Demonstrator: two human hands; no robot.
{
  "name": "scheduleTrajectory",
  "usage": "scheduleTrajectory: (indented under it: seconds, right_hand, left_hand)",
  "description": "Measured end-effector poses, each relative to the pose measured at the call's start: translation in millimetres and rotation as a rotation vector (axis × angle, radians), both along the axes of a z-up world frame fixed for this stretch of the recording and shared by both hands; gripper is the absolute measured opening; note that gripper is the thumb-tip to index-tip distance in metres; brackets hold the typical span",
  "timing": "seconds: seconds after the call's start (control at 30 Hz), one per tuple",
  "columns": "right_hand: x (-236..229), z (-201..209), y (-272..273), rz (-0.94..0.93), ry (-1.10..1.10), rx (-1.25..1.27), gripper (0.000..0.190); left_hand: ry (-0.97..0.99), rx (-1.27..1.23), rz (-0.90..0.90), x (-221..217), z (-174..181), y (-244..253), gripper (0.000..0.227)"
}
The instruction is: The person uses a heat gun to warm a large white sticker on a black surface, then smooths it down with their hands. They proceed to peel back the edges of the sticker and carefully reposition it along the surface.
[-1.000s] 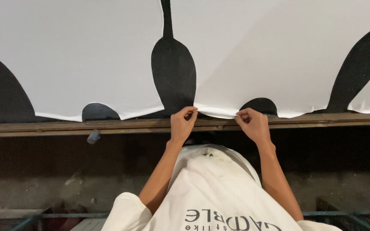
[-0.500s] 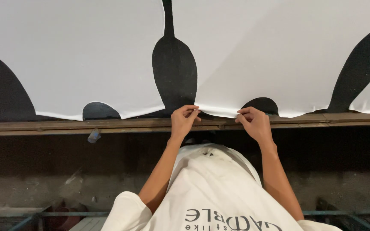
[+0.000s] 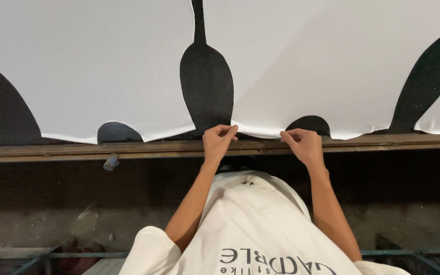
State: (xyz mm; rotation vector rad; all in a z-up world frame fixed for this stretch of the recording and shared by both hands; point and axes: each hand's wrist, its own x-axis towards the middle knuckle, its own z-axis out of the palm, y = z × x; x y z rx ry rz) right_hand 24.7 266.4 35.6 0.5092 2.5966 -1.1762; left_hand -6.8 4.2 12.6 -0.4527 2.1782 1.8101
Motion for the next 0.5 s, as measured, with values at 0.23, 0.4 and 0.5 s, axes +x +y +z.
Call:
scheduleTrajectory:
  seconds: [0.23, 0.4, 0.5]
  right_hand:
    - [-3, -22, -4, 0.006, 0.051, 0.098, 0.036]
    - [-5, -23, -4, -0.017, 0.068, 0.064, 0.040]
    - [-5, -22, 0, -0.047, 0.001, 0.031, 0.036]
  left_hand:
    - [0.034, 0.040, 0.034, -3, -8, 7, 0.027]
    - [0.033, 0.047, 0.052, 1, -17, 14, 0.023]
    - [0.010, 0.130, 0.056, 4, -18, 20, 0.015]
